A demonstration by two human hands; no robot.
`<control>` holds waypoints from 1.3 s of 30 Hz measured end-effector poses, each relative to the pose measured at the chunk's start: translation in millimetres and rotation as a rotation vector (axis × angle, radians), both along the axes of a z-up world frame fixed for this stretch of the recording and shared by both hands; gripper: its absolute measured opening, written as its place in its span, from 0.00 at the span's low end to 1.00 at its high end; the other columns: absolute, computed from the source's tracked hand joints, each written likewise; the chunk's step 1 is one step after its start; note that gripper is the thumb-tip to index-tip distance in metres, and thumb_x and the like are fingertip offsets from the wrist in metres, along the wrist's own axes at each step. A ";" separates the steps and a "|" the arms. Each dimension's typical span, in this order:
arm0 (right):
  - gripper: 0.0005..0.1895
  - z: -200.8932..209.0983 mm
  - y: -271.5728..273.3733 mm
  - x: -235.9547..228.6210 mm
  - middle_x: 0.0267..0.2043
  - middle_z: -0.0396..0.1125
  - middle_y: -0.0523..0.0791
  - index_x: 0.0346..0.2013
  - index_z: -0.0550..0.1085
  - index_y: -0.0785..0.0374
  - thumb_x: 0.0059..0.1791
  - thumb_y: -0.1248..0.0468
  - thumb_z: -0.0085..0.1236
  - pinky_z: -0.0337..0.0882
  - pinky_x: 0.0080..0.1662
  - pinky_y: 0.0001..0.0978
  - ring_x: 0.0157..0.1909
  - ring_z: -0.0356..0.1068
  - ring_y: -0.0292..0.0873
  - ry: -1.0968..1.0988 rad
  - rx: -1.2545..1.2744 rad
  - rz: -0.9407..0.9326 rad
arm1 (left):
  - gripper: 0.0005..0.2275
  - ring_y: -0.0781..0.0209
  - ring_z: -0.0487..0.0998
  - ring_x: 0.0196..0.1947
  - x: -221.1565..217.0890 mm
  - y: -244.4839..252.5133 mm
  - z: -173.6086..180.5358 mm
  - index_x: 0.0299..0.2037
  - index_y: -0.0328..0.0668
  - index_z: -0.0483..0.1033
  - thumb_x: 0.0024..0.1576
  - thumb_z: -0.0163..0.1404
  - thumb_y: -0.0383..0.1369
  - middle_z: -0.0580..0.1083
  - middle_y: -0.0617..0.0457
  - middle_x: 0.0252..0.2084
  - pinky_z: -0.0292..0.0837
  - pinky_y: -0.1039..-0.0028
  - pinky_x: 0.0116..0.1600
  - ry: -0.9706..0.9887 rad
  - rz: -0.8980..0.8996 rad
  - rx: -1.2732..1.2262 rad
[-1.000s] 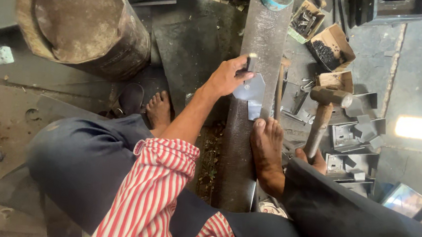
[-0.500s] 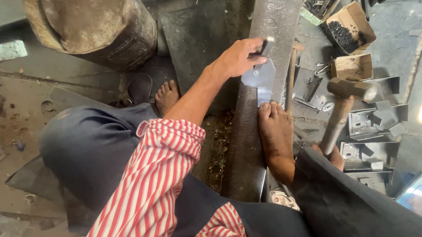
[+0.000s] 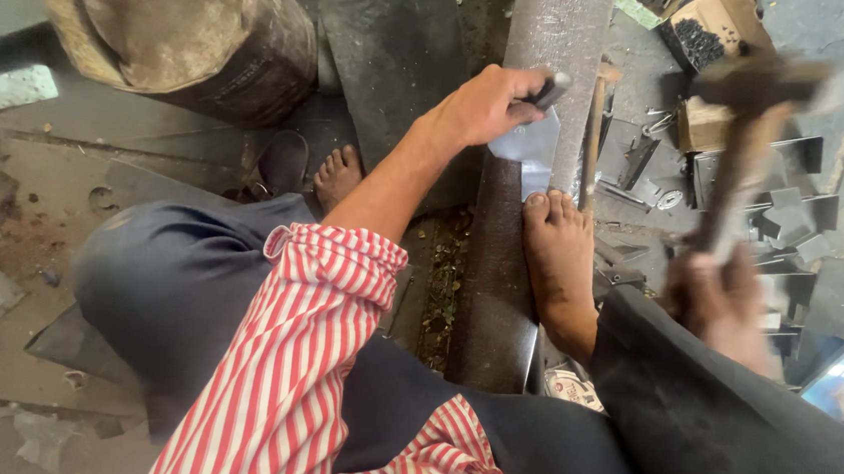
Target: The person assembles a metal box-like component by inserting small metal pieces into a larger frame and securing them with a hammer. The person repeatedly picks up parts, aligns them, and hammers them into place.
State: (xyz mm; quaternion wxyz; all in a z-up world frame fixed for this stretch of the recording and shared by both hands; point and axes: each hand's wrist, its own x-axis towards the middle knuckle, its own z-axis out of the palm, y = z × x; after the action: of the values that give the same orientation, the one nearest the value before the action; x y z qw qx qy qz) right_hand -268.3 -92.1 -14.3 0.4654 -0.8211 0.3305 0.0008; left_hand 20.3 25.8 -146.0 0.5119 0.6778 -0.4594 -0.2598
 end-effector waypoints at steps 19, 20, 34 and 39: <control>0.11 22.7 -0.1 39.9 0.42 0.68 0.54 0.50 0.68 0.66 0.54 0.66 0.47 0.66 0.47 0.49 0.45 0.67 0.52 0.181 -0.458 0.436 | 0.10 0.34 0.73 0.31 -10.8 11.2 4.7 0.48 0.30 0.76 0.61 0.61 0.28 0.74 0.31 0.35 0.73 0.61 0.38 -0.138 0.062 0.079; 0.11 -17.7 10.1 40.2 0.44 0.67 0.54 0.50 0.67 0.66 0.54 0.66 0.46 0.66 0.50 0.50 0.48 0.67 0.53 0.095 -0.670 0.502 | 0.11 0.36 0.76 0.32 -6.1 8.3 4.9 0.49 0.30 0.76 0.60 0.60 0.28 0.75 0.32 0.35 0.73 0.61 0.38 -0.133 0.061 0.022; 0.18 76.5 -73.0 25.7 0.29 0.67 0.51 0.51 0.72 0.64 0.57 0.53 0.48 0.66 0.30 0.42 0.28 0.65 0.47 0.517 0.001 0.170 | 0.17 0.38 0.81 0.33 -14.5 8.4 -5.6 0.52 0.35 0.78 0.55 0.62 0.31 0.78 0.35 0.35 0.75 0.62 0.37 -0.310 0.236 -0.093; 0.17 -62.9 -20.1 15.7 0.28 0.67 0.51 0.51 0.72 0.65 0.57 0.54 0.48 0.67 0.29 0.41 0.27 0.65 0.46 0.114 -0.666 0.473 | 0.13 0.50 0.85 0.30 -17.4 12.9 -2.9 0.52 0.38 0.76 0.58 0.60 0.30 0.79 0.39 0.32 0.76 0.65 0.35 -0.112 0.235 -0.051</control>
State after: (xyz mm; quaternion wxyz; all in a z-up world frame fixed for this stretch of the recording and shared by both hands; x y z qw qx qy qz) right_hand -252.7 -112.2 -77.2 0.1422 -0.9788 0.1401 0.0465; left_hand 2.9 38.8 -148.9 0.5294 0.7273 -0.4111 -0.1480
